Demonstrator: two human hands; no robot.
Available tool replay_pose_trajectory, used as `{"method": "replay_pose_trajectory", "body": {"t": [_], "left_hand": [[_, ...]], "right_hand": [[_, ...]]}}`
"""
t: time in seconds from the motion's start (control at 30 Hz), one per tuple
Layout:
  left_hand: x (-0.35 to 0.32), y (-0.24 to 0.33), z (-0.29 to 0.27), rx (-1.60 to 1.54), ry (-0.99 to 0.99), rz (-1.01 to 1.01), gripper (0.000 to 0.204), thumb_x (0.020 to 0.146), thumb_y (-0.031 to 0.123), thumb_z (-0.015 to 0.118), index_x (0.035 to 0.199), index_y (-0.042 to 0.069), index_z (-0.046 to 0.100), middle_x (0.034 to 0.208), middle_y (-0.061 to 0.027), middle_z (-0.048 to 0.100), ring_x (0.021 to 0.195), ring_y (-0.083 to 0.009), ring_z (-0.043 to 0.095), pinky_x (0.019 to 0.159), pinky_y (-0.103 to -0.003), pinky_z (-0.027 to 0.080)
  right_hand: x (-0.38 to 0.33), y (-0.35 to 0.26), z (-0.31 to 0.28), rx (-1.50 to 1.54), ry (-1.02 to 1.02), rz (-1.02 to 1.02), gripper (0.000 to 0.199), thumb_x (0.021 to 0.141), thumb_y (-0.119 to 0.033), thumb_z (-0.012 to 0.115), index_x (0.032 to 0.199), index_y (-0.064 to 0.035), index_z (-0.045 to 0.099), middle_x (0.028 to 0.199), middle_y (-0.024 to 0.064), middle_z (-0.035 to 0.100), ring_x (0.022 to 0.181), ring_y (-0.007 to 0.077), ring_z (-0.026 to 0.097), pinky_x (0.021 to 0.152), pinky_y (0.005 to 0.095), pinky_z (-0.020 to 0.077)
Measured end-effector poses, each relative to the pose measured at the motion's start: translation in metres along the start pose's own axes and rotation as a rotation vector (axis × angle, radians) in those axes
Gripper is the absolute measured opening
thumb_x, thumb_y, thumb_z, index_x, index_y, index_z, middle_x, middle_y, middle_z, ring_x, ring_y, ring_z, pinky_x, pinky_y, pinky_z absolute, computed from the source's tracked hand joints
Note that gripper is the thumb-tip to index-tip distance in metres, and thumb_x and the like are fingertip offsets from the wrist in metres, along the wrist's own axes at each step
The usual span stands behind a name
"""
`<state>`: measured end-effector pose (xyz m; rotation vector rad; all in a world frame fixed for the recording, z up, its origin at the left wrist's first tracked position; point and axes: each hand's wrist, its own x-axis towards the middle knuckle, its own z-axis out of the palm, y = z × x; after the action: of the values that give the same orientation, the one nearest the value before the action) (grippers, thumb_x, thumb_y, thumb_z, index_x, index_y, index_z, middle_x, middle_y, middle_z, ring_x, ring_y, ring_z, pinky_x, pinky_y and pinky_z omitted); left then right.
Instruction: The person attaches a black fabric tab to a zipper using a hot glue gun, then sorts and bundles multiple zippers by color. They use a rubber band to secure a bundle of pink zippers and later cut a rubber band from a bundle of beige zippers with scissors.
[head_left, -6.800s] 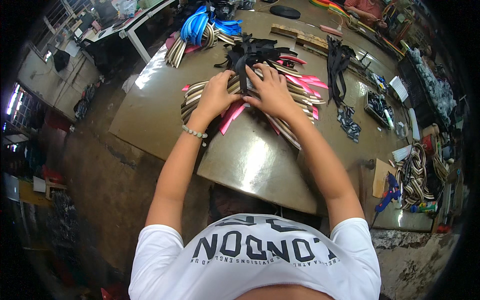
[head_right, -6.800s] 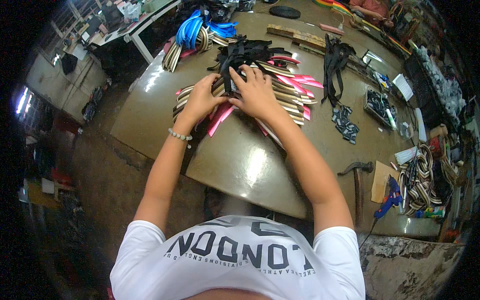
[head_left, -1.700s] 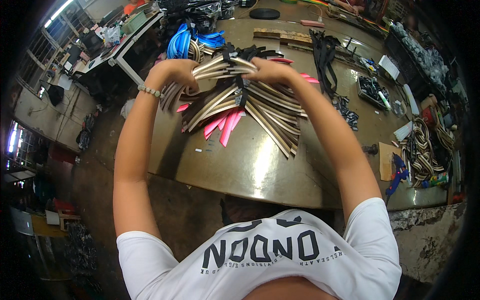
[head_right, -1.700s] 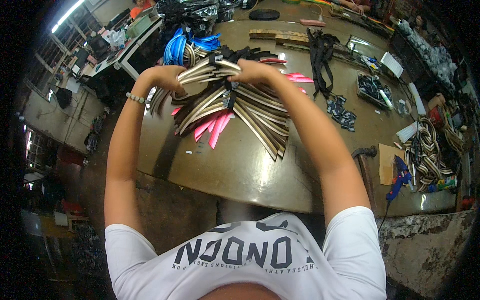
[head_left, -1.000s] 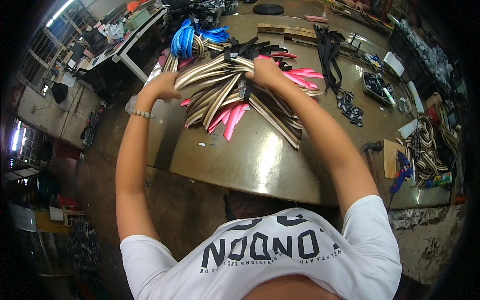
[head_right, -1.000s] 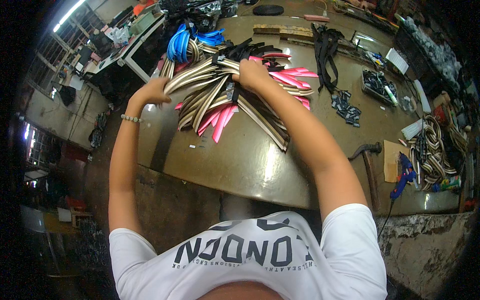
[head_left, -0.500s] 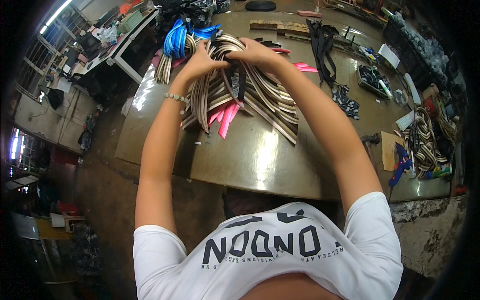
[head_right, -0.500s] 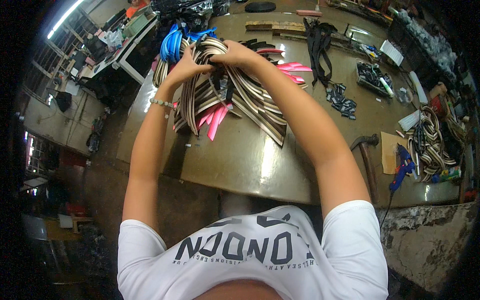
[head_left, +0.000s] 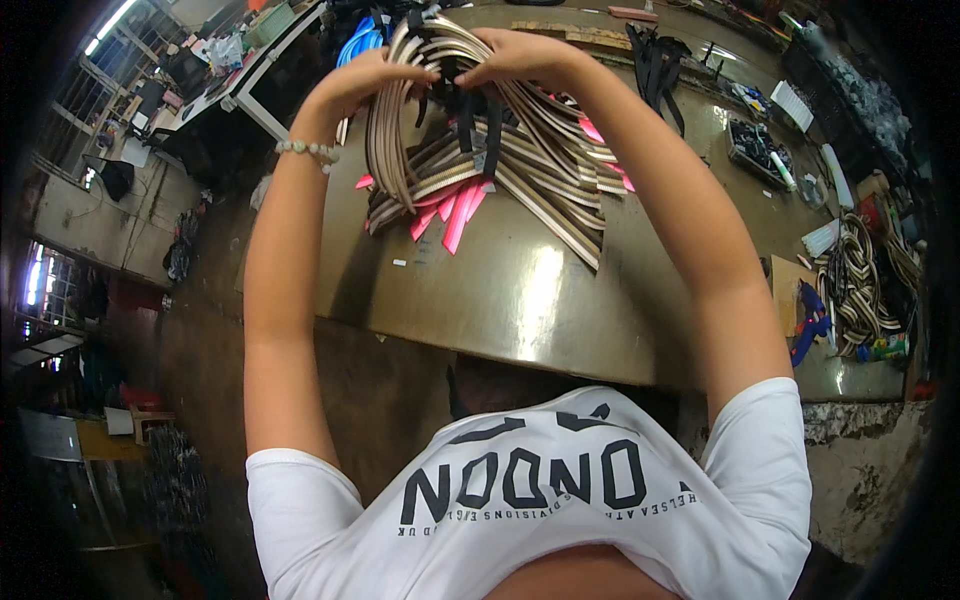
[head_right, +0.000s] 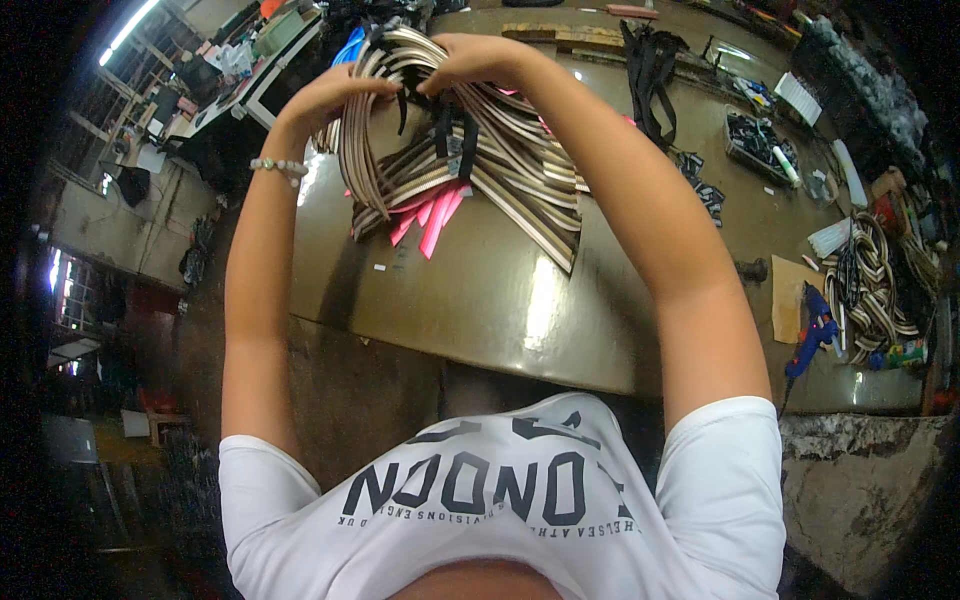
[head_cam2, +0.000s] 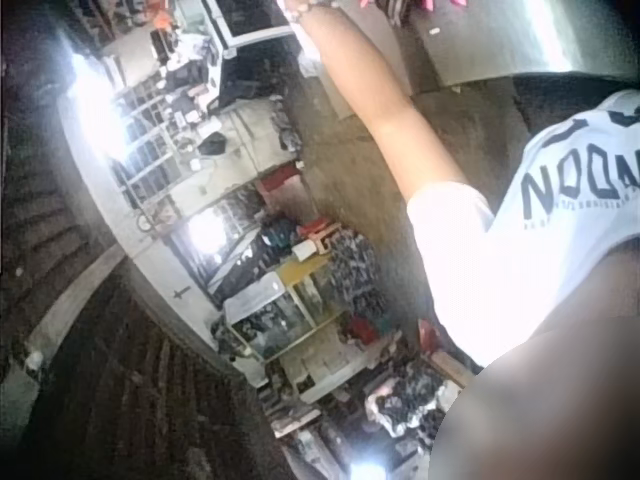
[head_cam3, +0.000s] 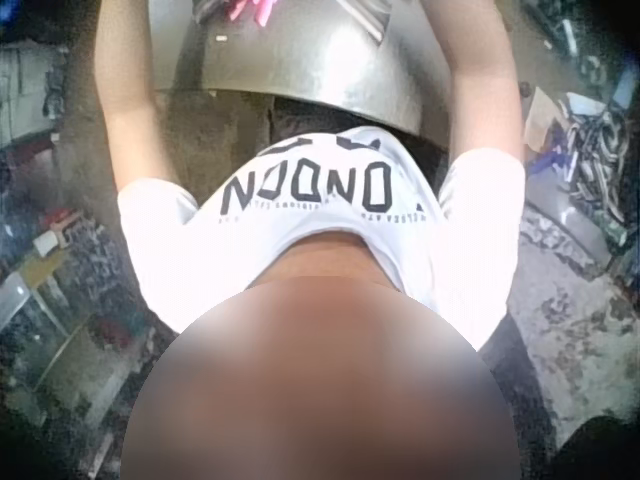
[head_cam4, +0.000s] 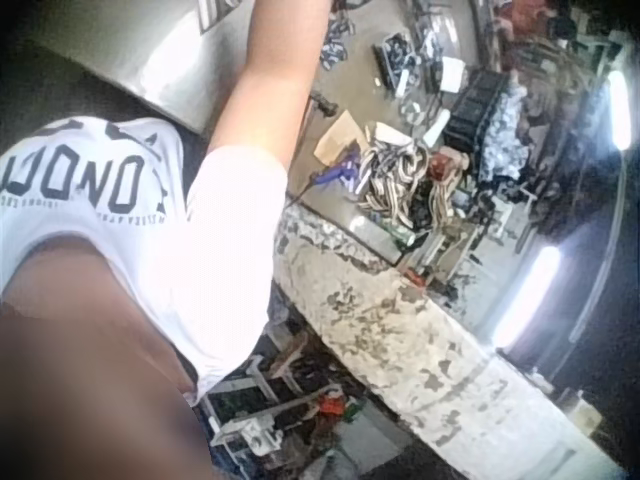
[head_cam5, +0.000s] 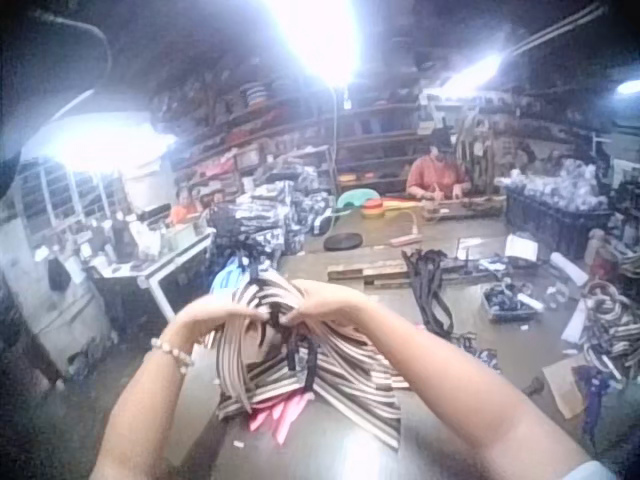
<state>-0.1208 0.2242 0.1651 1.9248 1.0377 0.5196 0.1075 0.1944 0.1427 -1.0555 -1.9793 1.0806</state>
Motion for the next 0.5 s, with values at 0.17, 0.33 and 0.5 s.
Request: {"method": "replay_pose_trajectory", "body": {"t": [0.17,0.33,0.5], "left_hand": [[0.003,0.006,0.007,0.25,0.097,-0.034,0.037,0.071,0.037,0.076,0.084,0.004,0.067,0.071,-0.0024,0.062,0.06,-0.01,0.055,0.054,-0.024,0.044],[-0.014,-0.03,0.077,0.844,0.298,0.084,0.061,0.055,0.043,0.083,0.088,-0.003,0.06,0.086,-0.0219,0.065,0.08,-0.0355,0.063,0.073,-0.042,0.05],[-0.024,-0.069,0.117,0.833,0.42,0.167,0.052,0.058,0.03,0.081,0.093,-0.001,0.059,0.092,-0.0234,0.064,0.089,-0.0401,0.062,0.078,-0.046,0.049]], "right_hand": [[-0.009,0.007,-0.001,-0.014,0.028,0.012,0.032,0.073,-0.019,0.072,0.098,-0.0019,0.06,0.081,0.0064,0.064,0.068,0.0135,0.059,0.06,0.0283,0.0478],[-0.059,0.051,0.052,-0.529,0.238,0.228,0.058,0.062,-0.04,0.081,0.101,-0.0013,0.062,0.1,0.0209,0.065,0.094,0.0337,0.063,0.08,0.0412,0.0502],[-0.067,0.085,0.102,-0.615,0.363,0.36,0.056,0.063,-0.033,0.081,0.106,-0.003,0.061,0.104,0.0202,0.065,0.098,0.0357,0.063,0.083,0.0452,0.0509]]}}
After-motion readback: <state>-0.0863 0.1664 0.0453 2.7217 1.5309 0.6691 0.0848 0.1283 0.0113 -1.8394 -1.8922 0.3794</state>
